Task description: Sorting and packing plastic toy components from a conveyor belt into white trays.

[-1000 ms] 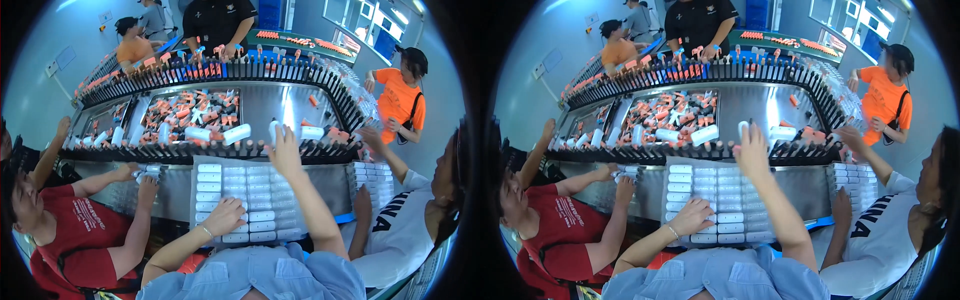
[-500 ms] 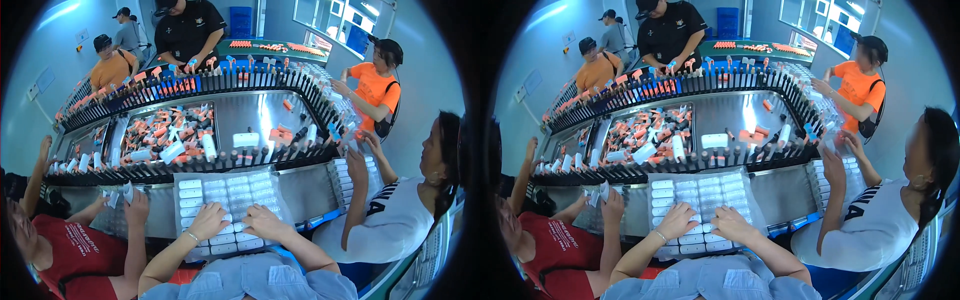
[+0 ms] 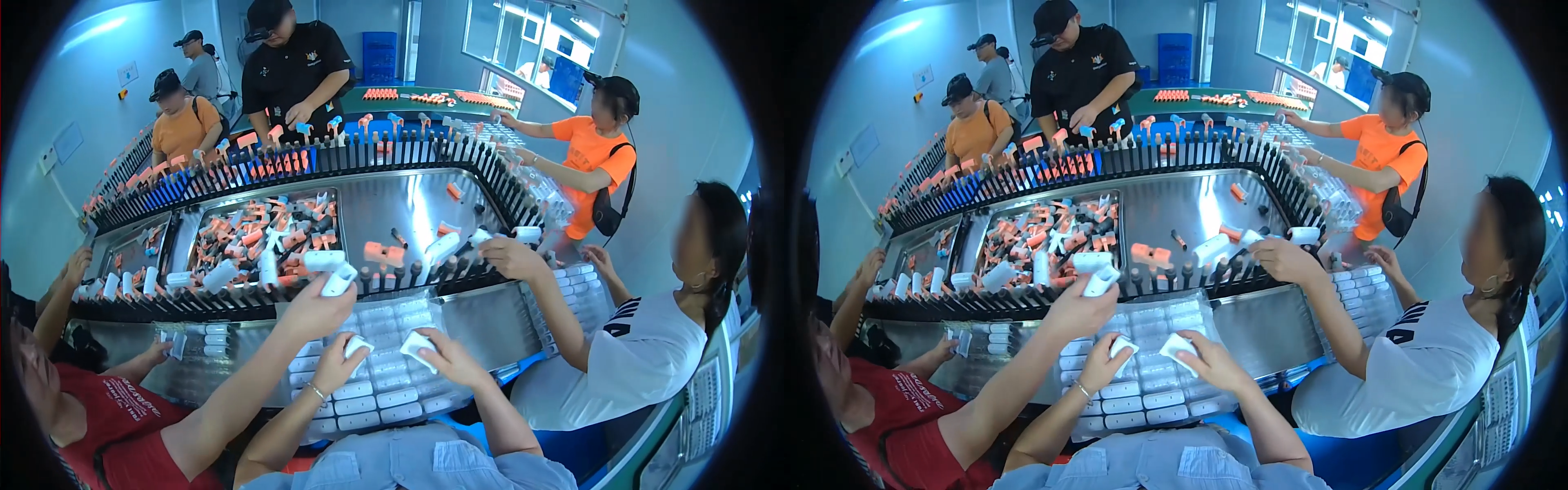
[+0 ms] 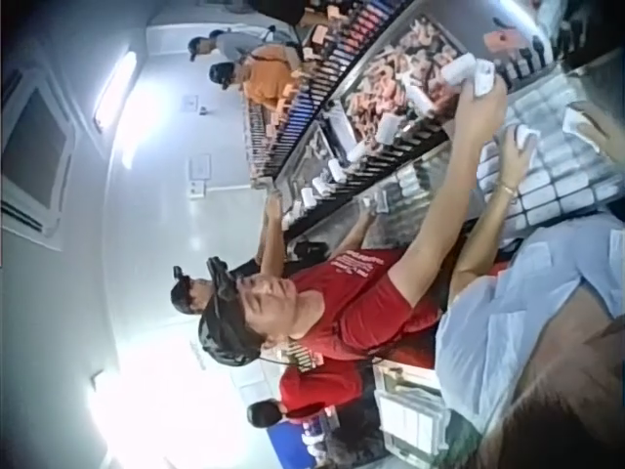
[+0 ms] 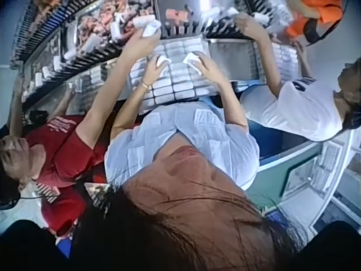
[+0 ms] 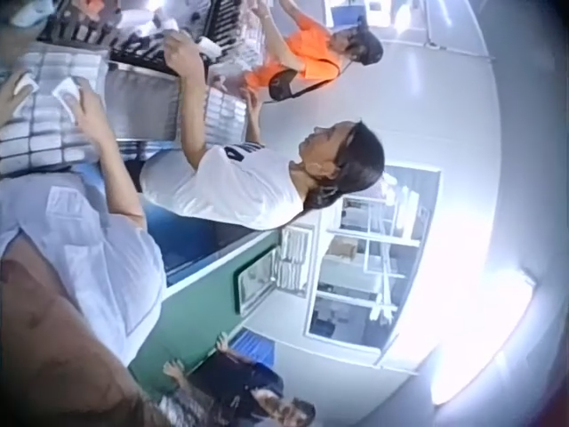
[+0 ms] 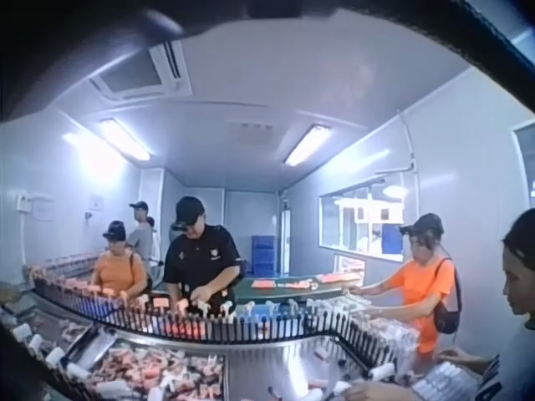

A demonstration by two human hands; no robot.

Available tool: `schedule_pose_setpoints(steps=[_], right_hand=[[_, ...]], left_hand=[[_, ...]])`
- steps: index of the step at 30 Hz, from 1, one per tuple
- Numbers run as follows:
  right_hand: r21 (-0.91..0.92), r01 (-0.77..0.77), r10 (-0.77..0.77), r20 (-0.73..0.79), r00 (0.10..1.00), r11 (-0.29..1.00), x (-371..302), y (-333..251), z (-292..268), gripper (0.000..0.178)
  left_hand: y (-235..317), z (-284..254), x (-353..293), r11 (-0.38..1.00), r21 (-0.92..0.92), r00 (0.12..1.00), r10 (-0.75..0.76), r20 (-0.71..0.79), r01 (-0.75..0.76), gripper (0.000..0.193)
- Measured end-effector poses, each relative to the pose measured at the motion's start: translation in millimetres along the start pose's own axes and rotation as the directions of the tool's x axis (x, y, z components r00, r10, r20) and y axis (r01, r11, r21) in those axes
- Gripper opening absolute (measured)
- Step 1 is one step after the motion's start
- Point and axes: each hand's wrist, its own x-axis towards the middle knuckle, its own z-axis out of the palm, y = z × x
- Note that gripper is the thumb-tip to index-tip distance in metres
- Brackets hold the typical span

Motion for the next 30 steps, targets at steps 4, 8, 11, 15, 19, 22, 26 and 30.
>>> schedule_pose_setpoints(steps=[4,8,11,15,19,22,26,30], right_hand=[[-0.024,0.233,-0.235,-0.105,0.966,0.972,8,25,25,0.048],[-0.006,0.164,-0.163,-0.144,0.976,0.986,11,18,30,0.048],[0.062,0.157,-0.138,-0.238,0.961,0.986,14,16,22,0.048],[0.023,0.126,-0.113,-0.295,0.949,0.992,9,8,2,0.045],[0.134,0.237,-0.131,-0.537,0.833,0.962,17,33,-5,0.036],[0.121,0.274,-0.116,-0.695,0.71,0.954,34,36,-28,0.025],[0.12,0.313,-0.069,-0.844,0.531,0.942,84,38,-79,0.038],[-0.094,0.033,-0.099,-0.904,0.416,0.995,130,45,-115,0.041]], left_hand=[[6,2,0,0.994,0.104,0.999,0.028,-0.016,-0.026,0.04],[2,5,-3,0.99,0.132,0.997,0.058,-0.041,-0.052,0.041],[9,4,-4,0.972,0.222,0.996,0.087,-0.035,-0.077,0.041],[9,3,-5,0.959,0.27,0.995,0.099,-0.027,-0.088,0.041],[10,5,-5,0.95,0.288,0.991,0.13,-0.025,-0.118,0.041],[8,5,-9,0.953,0.283,0.992,0.122,-0.022,-0.111,0.041],[12,2,-2,0.95,0.29,0.991,0.129,-0.038,-0.112,0.042],[14,2,-1,0.946,0.3,0.99,0.139,-0.034,-0.122,0.043]])
